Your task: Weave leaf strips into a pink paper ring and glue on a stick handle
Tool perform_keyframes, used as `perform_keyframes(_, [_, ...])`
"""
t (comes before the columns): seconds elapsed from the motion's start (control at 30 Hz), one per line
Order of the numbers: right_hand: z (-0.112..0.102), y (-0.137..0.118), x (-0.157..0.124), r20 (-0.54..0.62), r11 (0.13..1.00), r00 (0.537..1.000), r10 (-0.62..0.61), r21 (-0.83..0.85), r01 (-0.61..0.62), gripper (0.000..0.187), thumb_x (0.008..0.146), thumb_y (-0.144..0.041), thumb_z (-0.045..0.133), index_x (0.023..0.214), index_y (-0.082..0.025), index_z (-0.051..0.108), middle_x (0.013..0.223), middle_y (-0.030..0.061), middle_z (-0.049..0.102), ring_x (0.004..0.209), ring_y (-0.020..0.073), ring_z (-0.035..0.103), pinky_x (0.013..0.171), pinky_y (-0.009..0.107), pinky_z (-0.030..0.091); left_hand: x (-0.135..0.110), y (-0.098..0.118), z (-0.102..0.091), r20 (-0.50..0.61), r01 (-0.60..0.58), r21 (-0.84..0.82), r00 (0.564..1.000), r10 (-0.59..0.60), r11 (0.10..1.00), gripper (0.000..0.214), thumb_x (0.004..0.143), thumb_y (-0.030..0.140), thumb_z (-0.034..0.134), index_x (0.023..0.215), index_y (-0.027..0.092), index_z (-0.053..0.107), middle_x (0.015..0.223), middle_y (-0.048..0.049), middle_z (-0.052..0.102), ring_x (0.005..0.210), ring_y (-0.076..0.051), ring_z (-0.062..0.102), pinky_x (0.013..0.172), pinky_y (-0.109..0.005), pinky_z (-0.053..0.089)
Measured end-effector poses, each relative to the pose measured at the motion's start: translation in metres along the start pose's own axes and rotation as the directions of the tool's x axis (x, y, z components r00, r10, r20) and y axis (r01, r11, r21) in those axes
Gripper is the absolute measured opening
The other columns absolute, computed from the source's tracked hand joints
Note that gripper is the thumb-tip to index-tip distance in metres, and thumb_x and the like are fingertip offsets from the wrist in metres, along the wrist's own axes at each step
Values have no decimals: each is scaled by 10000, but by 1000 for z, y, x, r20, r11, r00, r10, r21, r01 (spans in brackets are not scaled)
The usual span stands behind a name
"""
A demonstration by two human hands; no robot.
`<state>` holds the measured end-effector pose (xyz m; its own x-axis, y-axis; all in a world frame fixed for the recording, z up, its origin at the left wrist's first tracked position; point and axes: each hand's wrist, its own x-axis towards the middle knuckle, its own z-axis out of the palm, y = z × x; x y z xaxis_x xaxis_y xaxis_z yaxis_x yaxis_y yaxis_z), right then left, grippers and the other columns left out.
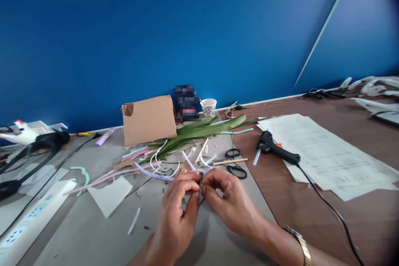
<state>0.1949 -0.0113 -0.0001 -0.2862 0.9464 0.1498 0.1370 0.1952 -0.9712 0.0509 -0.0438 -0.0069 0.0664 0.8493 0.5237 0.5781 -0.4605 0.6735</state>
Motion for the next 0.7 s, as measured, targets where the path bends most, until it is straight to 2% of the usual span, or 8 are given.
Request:
perform_keyframes(0.13, [0,2,1,7,998,998,-59,-24,59,100,727,-177,451,656,-187,520,605,-9,542,575,124,484,524,215,382,1,2,1,17,84,-35,996,-83,996,176,860,72,492,870,238,550,1056,-24,645,1023,-156,618,849,-271,492])
perform_keyframes(0.2, [-1,4,1,13,995,995,-97,-36,98,122,746,-166,450,674,-182,547,636,2,574,601,129,511,556,221,400,2,3,2,15,88,-30,996,-88,996,176,853,69,488,853,233,552,1050,-25,641,1016,-157,617,846,-273,492])
perform_keyframes(0.47, [-2,3,-1,5,984,986,-169,-55,169,158,776,-121,462,729,-183,600,711,17,658,657,139,599,619,224,447,9,9,2,-25,35,48,999,-33,998,171,834,56,498,807,212,565,991,-27,652,963,-132,627,813,-217,494])
perform_keyframes(0.7, [-4,8,-3,-8,942,956,-293,-174,287,184,781,-72,473,756,-189,613,729,16,664,672,137,604,645,229,444,11,10,5,-43,-43,98,998,47,994,170,825,47,505,789,204,561,954,-37,655,910,-132,642,739,-197,518])
